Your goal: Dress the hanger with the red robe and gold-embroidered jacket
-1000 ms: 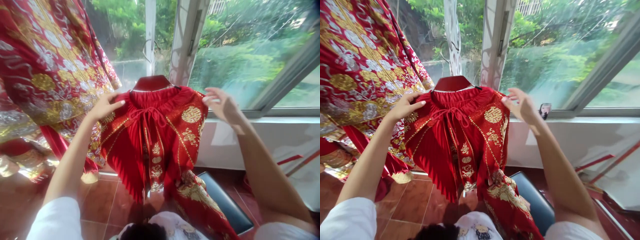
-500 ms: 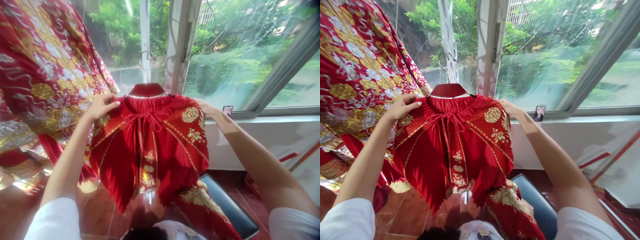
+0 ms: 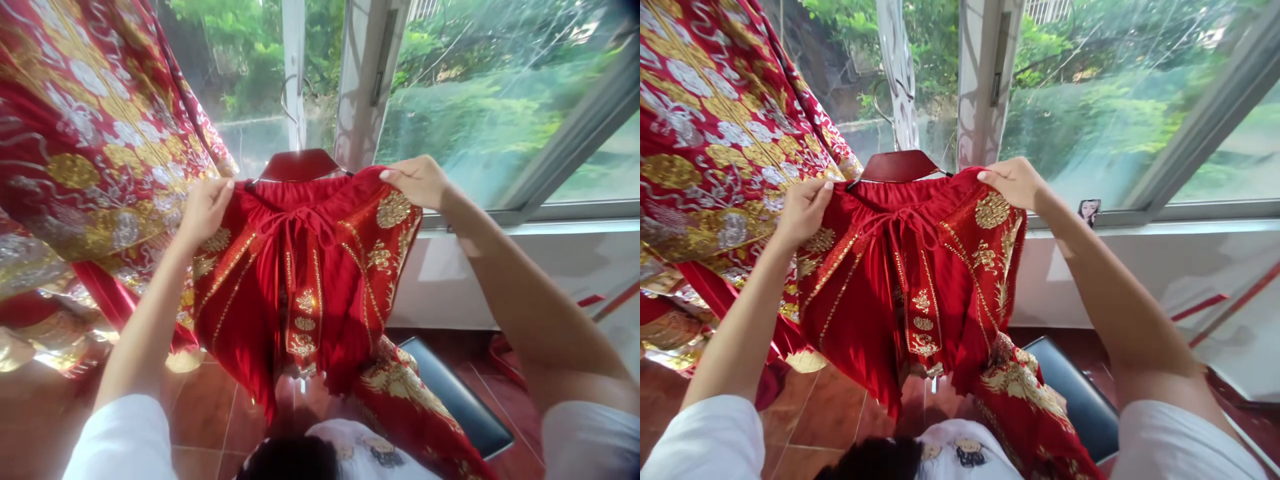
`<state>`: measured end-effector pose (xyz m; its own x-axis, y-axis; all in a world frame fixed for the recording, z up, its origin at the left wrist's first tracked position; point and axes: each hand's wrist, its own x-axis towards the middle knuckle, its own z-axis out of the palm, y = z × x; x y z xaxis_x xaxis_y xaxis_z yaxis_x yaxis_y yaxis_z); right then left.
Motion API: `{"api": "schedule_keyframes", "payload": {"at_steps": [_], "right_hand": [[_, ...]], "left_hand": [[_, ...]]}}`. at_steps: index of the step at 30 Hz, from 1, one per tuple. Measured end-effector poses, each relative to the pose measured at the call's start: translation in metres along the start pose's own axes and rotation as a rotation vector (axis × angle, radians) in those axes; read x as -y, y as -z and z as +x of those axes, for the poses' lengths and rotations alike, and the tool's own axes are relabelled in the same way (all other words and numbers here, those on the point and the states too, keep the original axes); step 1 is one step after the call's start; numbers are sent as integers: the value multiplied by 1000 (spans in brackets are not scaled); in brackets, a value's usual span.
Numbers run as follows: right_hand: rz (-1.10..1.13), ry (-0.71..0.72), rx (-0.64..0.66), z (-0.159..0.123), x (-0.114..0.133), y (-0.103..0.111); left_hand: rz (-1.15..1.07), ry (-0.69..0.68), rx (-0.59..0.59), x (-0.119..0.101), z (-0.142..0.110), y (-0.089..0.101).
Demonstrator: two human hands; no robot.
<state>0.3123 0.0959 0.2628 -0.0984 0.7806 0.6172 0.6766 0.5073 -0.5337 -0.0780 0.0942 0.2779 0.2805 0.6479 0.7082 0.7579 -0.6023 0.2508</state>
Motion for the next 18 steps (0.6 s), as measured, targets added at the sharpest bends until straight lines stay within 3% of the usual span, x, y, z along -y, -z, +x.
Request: {"api": "schedule_keyframes", "payload": {"at_steps": [2, 5, 8, 12, 14, 16, 18], "right_hand": [[164, -152, 186, 15, -1, 7], [295, -305, 349, 28, -3, 10], [229, -287, 228, 19, -8, 6], [134, -60, -5, -17, -17, 3], [217, -46, -93, -30, -23, 3], [294, -128, -86, -31, -30, 2], [293, -192, -1, -22, -36, -1]], "left_hand": [[49, 8, -147, -2, -12, -13], [93, -25, -210, -7, -24, -24], [70, -33, -152, -9, -22, -15], [-63, -38, 125, 1, -9, 9], [-71, -31, 196, 8, -5, 11], [5, -7, 120, 13, -6, 3], [97, 27, -10, 14, -11, -10]]}}
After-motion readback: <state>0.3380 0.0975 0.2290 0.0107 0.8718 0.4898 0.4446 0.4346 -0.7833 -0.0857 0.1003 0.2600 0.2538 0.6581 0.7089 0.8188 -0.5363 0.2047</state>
